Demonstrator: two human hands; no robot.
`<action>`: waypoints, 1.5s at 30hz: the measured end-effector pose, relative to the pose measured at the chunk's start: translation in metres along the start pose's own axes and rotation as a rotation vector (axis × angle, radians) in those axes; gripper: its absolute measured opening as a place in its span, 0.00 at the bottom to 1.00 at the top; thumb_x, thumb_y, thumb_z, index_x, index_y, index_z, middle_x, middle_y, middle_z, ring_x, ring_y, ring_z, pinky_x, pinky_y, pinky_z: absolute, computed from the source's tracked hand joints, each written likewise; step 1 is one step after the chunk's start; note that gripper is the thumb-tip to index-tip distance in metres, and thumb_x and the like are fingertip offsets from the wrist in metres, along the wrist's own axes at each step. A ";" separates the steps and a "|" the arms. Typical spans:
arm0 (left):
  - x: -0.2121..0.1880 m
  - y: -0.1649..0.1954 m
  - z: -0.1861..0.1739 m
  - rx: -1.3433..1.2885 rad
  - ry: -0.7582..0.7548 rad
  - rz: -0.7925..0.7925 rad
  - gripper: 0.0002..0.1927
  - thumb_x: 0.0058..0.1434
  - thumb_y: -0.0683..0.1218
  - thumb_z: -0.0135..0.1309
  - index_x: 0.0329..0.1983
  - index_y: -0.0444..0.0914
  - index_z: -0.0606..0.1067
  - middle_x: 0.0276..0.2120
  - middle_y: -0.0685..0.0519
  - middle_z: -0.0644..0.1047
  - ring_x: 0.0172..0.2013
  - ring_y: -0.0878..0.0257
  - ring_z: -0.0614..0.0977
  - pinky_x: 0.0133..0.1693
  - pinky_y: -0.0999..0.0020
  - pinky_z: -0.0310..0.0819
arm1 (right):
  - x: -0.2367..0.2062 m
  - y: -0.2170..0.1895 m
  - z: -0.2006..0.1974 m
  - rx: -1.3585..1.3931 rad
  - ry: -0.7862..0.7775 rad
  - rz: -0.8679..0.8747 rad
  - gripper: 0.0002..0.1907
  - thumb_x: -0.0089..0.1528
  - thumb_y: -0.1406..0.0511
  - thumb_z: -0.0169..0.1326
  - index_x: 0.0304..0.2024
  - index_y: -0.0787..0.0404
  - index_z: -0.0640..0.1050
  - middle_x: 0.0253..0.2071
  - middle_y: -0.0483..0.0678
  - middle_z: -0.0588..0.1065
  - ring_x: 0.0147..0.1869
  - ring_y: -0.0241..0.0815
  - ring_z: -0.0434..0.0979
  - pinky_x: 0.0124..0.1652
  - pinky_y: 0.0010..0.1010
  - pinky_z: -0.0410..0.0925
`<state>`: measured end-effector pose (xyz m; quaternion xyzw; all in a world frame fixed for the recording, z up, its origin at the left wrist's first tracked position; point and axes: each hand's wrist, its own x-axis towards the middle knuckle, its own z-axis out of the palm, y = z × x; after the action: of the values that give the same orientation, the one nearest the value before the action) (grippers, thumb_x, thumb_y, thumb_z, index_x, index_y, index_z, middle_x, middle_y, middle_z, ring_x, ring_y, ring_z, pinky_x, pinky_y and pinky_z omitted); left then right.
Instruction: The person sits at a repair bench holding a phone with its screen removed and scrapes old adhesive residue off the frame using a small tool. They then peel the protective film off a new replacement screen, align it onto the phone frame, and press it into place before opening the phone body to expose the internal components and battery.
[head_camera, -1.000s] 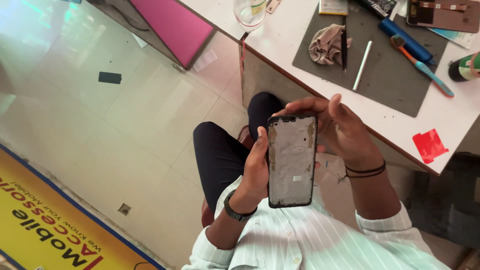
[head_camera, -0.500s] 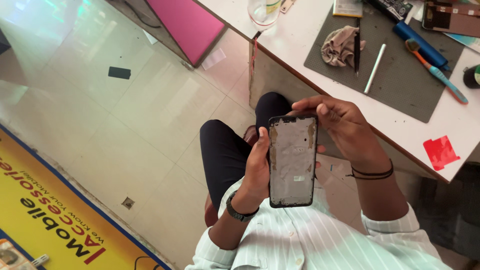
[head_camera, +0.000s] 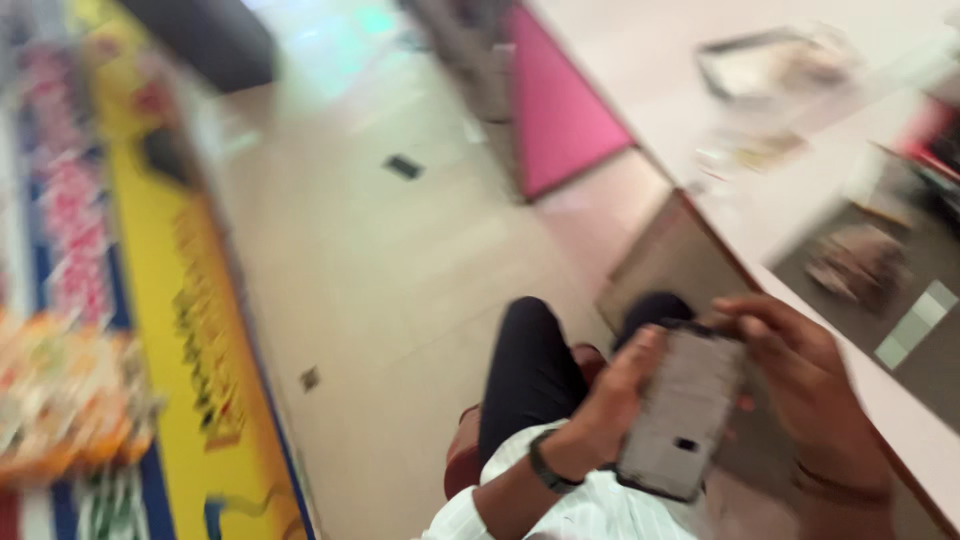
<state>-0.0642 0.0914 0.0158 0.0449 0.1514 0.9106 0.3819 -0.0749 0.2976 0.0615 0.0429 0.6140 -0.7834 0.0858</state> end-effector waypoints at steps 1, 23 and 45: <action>0.001 0.001 -0.003 0.001 -0.015 0.017 0.33 0.87 0.66 0.35 0.71 0.32 0.62 0.57 0.37 0.75 0.52 0.47 0.81 0.55 0.51 0.78 | 0.006 0.001 0.000 -0.026 0.005 0.008 0.21 0.73 0.60 0.50 0.62 0.69 0.75 0.49 0.54 0.79 0.47 0.41 0.75 0.33 0.30 0.67; 0.001 0.018 -0.026 0.145 -0.111 0.320 0.27 0.86 0.61 0.41 0.60 0.29 0.58 0.52 0.35 0.72 0.49 0.44 0.80 0.46 0.52 0.79 | 0.080 -0.029 0.014 -0.565 -0.155 0.180 0.21 0.60 0.69 0.57 0.56 0.67 0.79 0.42 0.54 0.81 0.47 0.40 0.80 0.46 0.35 0.73; -0.012 0.039 -0.002 0.109 -0.047 0.274 0.23 0.85 0.61 0.44 0.62 0.35 0.64 0.52 0.44 0.77 0.49 0.53 0.82 0.48 0.57 0.81 | 0.086 -0.024 0.020 -0.861 -0.200 -0.019 0.20 0.55 0.67 0.67 0.50 0.60 0.81 0.38 0.49 0.78 0.45 0.37 0.78 0.44 0.31 0.71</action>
<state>-0.0824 0.0567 0.0264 0.1068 0.1841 0.9433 0.2547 -0.1632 0.2765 0.0745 -0.0784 0.8735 -0.4572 0.1477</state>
